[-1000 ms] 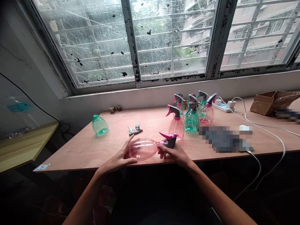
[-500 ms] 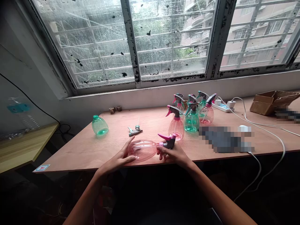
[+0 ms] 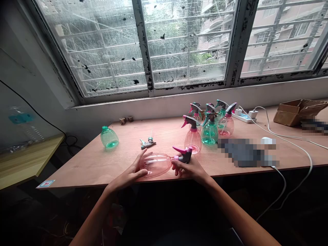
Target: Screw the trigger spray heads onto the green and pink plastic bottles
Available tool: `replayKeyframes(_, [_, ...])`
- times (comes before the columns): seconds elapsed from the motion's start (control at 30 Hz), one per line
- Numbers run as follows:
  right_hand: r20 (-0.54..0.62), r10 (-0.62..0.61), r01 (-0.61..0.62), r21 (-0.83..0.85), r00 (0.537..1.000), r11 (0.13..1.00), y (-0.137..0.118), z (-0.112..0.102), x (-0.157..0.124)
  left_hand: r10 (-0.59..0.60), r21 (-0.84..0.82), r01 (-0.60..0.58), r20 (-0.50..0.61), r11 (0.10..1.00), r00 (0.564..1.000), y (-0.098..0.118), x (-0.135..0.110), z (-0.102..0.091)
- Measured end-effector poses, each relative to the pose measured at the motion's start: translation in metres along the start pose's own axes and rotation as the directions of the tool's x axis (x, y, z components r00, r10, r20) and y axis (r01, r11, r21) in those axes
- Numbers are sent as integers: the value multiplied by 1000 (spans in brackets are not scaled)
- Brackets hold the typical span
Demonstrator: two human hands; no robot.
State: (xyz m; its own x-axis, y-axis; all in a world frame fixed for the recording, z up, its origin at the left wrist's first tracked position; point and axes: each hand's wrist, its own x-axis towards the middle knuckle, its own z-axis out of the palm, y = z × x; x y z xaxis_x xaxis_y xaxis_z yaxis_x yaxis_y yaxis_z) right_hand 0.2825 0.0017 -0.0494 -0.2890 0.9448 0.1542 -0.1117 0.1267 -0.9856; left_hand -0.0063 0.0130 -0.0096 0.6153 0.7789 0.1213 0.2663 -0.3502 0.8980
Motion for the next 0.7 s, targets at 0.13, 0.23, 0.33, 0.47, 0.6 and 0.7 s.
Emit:
replayKeyframes(0.13, [-26,-28,29,51,999,998,0,1,1,24,28,-24,2,999,1000,1,-2,3])
replayKeyframes(0.23, [-8,-12,13,37,1000,999,-1,2,0,47,0,-47,21,999,999,-1,-1,3])
replayKeyframes(0.33, [14,15,-15,17,1000,1000,-2,1,-1,54,-55,-53,19,997,998,-3,0,0])
replayKeyframes(0.47, [6,21,-21,16,1000,1000,-1,0,0,25,-44,-25,-4,999,1000,-3,0,-1])
replayKeyframes(0.6, [-24,15,-14,34,1000,999,1,0,0,44,5,-44,12,999,999,-4,-1,1])
replayKeyframes(0.7, [-10,19,-19,31,1000,999,-1,1,-1,62,3,-63,23,998,998,-6,-1,0])
